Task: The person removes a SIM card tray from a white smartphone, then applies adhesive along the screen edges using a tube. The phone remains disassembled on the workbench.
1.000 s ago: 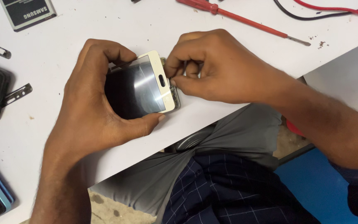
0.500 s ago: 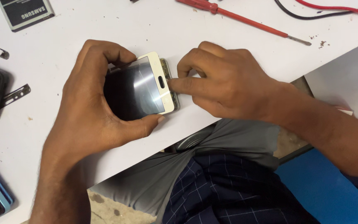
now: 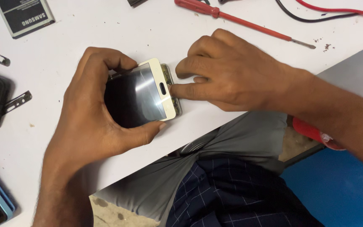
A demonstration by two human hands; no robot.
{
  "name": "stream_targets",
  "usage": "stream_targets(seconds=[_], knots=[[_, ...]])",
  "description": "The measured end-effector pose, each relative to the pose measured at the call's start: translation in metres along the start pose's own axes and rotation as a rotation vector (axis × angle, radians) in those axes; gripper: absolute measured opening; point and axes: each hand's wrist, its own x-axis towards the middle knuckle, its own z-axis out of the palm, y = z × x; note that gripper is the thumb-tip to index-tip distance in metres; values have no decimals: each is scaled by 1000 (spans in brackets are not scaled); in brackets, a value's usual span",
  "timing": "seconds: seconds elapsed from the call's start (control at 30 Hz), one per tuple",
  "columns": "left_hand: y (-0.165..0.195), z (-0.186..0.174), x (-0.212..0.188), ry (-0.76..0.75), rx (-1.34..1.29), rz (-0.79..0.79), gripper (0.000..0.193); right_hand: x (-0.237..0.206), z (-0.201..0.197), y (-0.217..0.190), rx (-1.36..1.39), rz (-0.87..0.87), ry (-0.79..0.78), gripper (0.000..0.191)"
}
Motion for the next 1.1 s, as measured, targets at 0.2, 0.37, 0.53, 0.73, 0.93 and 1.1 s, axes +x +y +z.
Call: stream_targets(seconds=[0.2,0.37,0.53,0.73,0.93,1.1], knots=[[2,-1,2,-10,-6,-34,81,4,-6,13,-76,-78,-89,37],[3,-1,3,-15,-2,-41,82,9,-11,21,-93,-127,-149,45],[4,0,3,-13,-16,-49,82,13,-16,26,-94,-170,-209,48],[4,0,3,-12,-4,-34,82,15,-20,28,-126,-217,-195,41],[1,2,3,-15,6,-28,84,14,-21,27,-138,-213,-156,36],[2,2,3,-14,6,-32,83,12,-21,26,-134,-205,-169,37]])
